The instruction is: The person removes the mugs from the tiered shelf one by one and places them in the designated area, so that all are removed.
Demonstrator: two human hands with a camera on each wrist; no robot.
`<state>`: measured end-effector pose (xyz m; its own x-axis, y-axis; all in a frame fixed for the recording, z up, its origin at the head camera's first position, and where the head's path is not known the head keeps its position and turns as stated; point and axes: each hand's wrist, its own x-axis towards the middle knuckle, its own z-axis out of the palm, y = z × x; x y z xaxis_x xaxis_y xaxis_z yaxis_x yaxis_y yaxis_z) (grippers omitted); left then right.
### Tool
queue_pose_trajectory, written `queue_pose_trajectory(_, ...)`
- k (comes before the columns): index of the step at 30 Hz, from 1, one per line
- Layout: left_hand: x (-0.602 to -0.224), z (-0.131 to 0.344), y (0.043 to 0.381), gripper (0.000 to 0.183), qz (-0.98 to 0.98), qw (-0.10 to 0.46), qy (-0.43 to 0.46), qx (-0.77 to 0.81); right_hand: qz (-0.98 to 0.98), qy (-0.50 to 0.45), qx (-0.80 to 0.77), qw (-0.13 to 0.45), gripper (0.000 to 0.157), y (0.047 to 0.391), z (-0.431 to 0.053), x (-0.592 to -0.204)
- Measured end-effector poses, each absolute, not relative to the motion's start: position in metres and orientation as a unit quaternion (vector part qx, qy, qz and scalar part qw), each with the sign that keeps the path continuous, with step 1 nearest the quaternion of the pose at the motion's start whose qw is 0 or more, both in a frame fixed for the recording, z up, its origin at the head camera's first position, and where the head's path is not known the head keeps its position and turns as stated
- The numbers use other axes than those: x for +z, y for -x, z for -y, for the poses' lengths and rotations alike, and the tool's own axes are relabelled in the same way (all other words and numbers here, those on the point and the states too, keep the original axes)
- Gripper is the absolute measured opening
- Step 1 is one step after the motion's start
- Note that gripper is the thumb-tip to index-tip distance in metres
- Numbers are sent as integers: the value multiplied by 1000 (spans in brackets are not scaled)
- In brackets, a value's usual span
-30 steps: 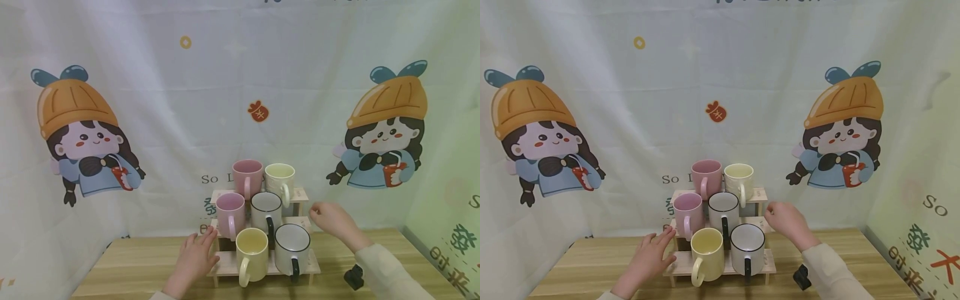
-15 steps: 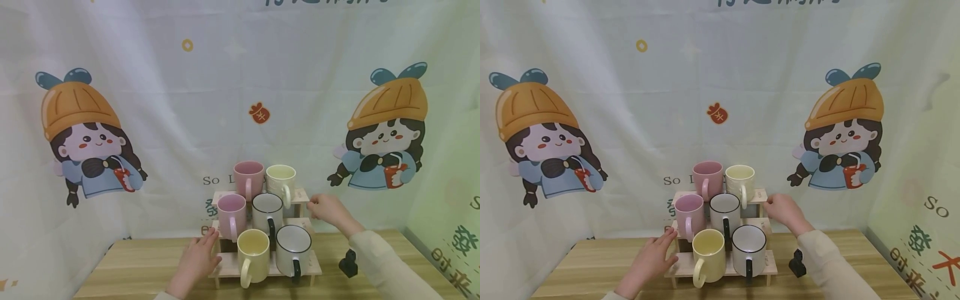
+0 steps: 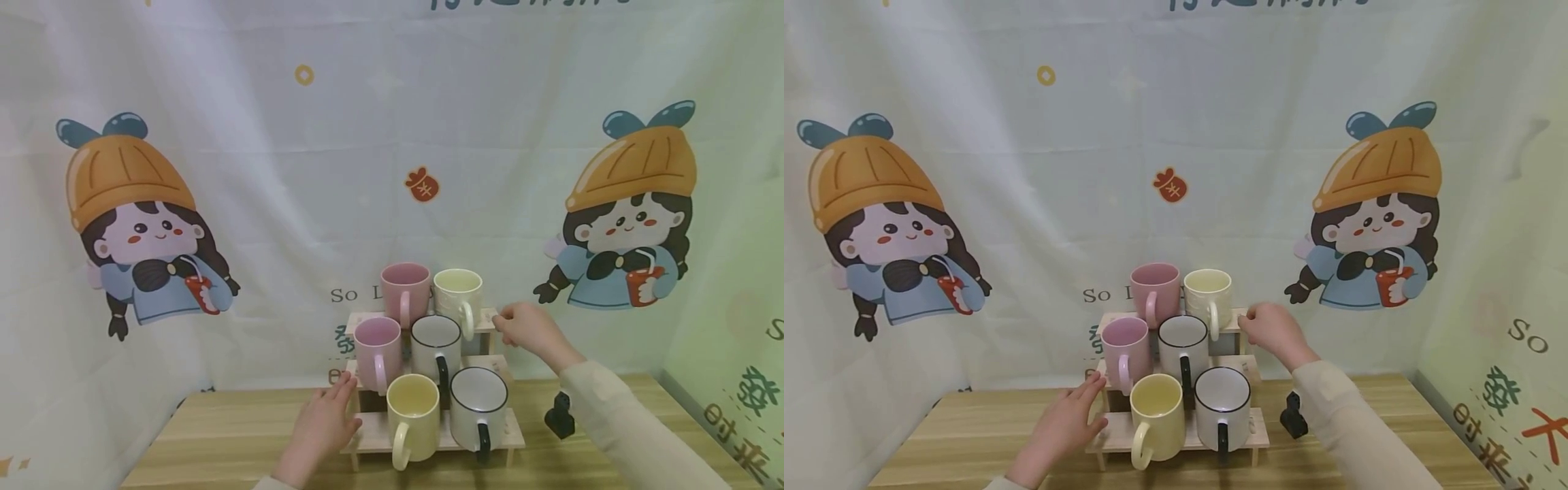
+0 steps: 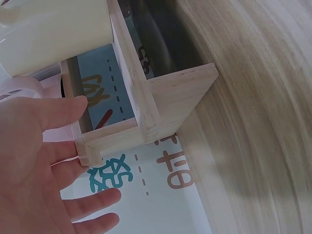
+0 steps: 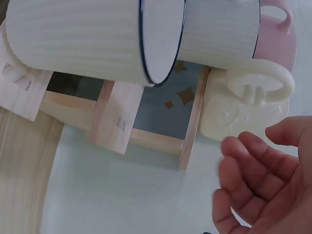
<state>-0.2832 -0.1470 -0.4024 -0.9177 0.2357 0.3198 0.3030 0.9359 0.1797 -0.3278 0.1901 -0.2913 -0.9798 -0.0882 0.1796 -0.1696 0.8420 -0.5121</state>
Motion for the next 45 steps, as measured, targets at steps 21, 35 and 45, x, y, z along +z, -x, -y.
queue_pose_trajectory(21,-401,147,281,74,971,140,136,-136,956,-41,259,133,44,335,-144,-274)
queue_pose_trajectory(35,-407,148,280,76,969,156,145,-126,967,-18,196,161,42,341,-129,-287)
queue_pose_trajectory(45,-408,145,279,80,973,162,131,-95,968,-37,159,188,47,342,-143,-297)
